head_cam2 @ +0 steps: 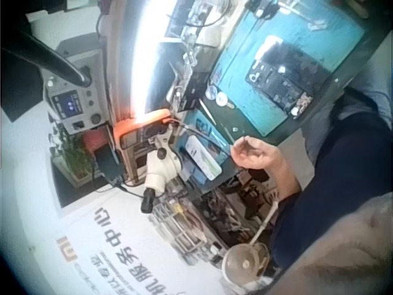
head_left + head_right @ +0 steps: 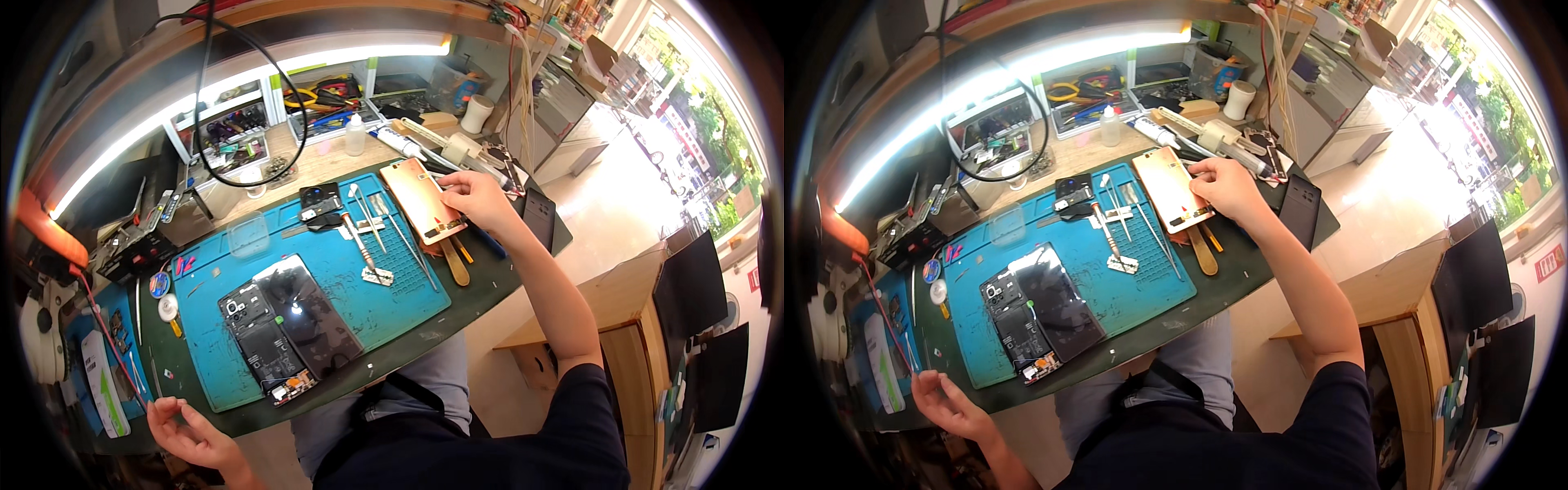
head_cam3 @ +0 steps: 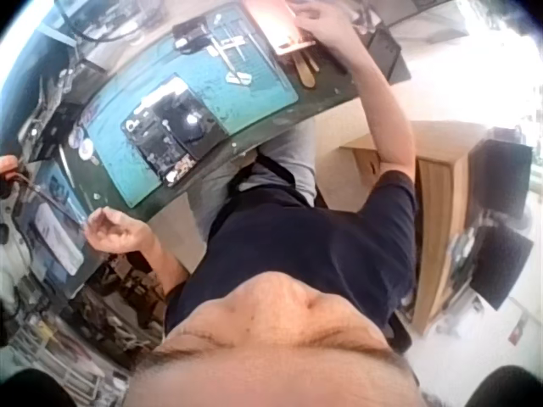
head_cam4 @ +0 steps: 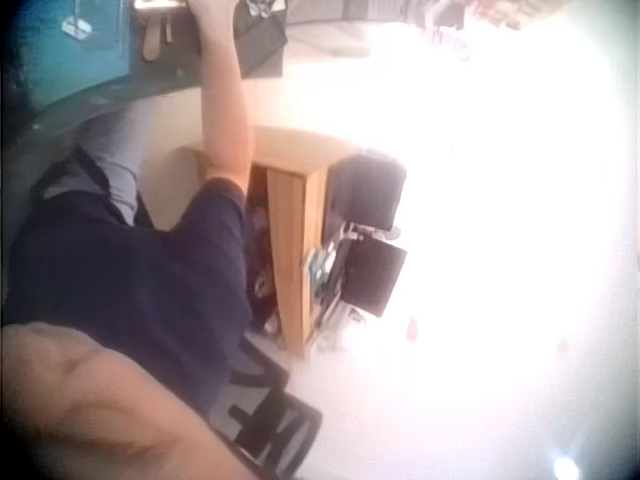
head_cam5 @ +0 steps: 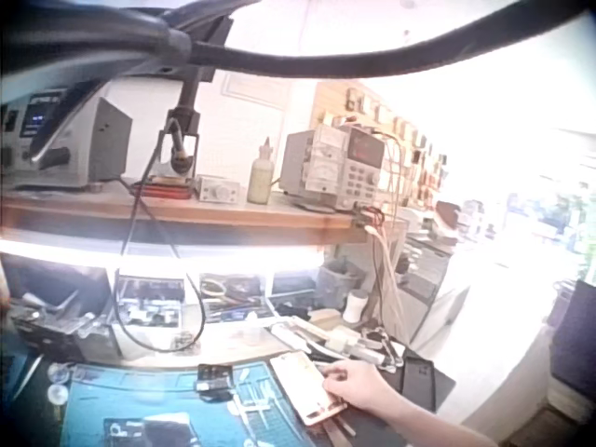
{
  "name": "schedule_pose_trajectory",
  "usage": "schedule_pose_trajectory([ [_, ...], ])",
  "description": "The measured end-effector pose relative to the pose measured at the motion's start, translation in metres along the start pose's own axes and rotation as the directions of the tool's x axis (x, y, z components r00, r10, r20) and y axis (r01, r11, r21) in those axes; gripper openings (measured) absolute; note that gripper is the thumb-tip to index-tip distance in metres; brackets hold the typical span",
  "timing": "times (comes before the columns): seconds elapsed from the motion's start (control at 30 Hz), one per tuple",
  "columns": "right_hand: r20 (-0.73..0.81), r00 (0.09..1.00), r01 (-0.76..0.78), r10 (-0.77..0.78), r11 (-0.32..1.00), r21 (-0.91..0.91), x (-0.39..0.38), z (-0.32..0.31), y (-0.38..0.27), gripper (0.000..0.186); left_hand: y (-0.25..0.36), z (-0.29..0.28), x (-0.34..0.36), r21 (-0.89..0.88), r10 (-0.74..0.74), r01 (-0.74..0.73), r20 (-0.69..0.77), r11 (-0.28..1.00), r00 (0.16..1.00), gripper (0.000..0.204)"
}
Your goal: The person is repairing a smartphone by handling its internal components and a replacement back cover. They repeatedly test the device's screen responsiveness by swiping and tapping on the display while the phone is partially disassembled. The person also handles a copper-colored back cover, inspecting it and placing it on the workbench.
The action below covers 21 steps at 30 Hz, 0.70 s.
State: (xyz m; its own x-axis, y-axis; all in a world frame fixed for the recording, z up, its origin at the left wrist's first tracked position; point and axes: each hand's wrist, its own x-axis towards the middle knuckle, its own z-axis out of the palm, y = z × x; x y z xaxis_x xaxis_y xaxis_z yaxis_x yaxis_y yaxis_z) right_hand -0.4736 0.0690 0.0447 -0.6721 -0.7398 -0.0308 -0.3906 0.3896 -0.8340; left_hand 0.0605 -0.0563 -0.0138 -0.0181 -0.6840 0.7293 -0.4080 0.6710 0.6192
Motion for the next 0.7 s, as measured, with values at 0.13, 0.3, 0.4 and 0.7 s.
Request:
schedule_pose_trajectory([
  [0.13,-0.029,1.0,0.0,-0.004,0.992,-0.125,-0.01,0.003,-0.017,0.038,-0.003,0.005,0.003,0.023,0.009,-0.01,0.012,1.0,1.0,0.054],
  [0.3,-0.201,0.975,0.009,-0.099,0.913,-0.407,-0.018,-0.001,-0.024,0.038,-0.002,0.012,0.002,0.055,-0.002,-0.001,0.049,0.998,0.999,0.053],
  [0.4,-0.317,0.897,0.169,-0.307,0.903,-0.395,-0.026,-0.002,-0.037,0.025,-0.004,0.013,0.001,0.054,-0.017,0.014,0.055,0.998,0.998,0.051],
  [0.7,-0.092,0.417,0.882,-0.904,0.427,-0.202,-0.06,0.12,-0.133,0.042,-0.001,0.029,0.048,-0.049,0.042,-0.035,0.137,0.998,0.99,0.029],
])
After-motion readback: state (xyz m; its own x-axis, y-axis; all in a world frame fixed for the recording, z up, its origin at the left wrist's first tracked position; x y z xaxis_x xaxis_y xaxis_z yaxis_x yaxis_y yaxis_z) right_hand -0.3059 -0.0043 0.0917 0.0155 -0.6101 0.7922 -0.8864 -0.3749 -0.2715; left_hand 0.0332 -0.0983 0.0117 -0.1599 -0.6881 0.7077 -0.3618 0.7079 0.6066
